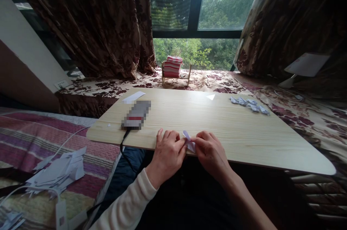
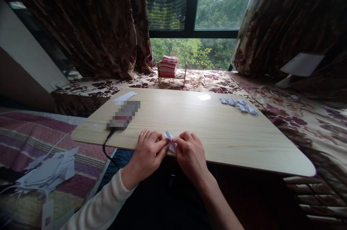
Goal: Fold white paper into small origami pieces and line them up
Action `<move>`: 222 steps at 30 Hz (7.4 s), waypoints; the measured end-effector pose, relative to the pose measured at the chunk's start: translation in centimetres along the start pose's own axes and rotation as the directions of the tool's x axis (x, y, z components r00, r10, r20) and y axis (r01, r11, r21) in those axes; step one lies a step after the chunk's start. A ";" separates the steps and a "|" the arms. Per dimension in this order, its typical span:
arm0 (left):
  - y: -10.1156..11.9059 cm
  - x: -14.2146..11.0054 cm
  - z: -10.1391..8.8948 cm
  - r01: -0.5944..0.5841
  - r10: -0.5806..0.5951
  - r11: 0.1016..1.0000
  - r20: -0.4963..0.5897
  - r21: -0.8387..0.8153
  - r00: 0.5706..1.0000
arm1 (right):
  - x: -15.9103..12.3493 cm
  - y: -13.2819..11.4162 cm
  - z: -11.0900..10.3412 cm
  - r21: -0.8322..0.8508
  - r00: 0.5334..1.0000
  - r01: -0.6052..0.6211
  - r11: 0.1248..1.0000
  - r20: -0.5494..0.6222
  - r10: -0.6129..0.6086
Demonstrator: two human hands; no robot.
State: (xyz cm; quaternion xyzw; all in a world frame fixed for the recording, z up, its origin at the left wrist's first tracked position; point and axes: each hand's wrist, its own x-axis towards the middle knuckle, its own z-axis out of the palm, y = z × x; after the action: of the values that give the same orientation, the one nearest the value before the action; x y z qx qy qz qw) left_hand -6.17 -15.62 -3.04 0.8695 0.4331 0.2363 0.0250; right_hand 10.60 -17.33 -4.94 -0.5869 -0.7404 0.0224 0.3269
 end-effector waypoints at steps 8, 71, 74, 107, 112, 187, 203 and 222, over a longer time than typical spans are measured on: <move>-0.4 0.1 -0.4 -0.088 0.086 0.995 0.024 0.056 0.996 | 0.0 0.1 -0.2 -0.013 0.999 0.024 1.000 0.029 -0.023; 1.1 2.3 1.1 0.031 -0.022 0.996 -0.112 0.081 0.993 | 1.2 0.7 -4.0 -0.180 0.908 0.233 0.956 0.392 -0.148; 1.2 2.5 1.1 0.033 -0.024 0.996 -0.102 0.086 0.994 | 1.8 0.6 -3.7 -0.230 0.904 0.261 0.938 0.399 -0.154; 1.6 2.6 0.9 0.033 -0.026 0.995 -0.077 0.092 0.997 | 0.6 0.4 -4.8 -0.371 0.889 0.316 0.873 0.437 -0.136; 0.8 2.5 0.3 0.025 -0.025 1.000 -0.004 -0.011 1.000 | 1.2 0.5 -4.4 -0.292 0.917 0.234 0.928 0.383 -0.111; -0.3 1.0 -0.1 -0.020 0.021 0.999 0.037 -0.033 0.999 | 2.0 0.0 -2.8 -0.067 0.961 0.012 0.998 0.277 0.008; -0.1 1.1 0.0 -0.024 0.023 1.000 0.025 0.013 0.999 | 1.1 -0.4 -3.3 -0.210 0.934 0.159 0.965 0.348 -0.078; 0.5 0.0 -0.3 -0.078 0.074 0.992 -0.043 -0.098 0.996 | 0.3 -0.2 -3.1 -0.232 0.940 0.175 0.957 0.327 -0.092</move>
State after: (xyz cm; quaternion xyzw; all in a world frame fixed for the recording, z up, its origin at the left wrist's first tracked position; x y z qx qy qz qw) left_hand -5.93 -16.04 -2.65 0.8781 0.3877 0.2755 0.0510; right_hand 12.02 -18.18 -2.28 -0.5613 -0.8178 -0.0036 0.1272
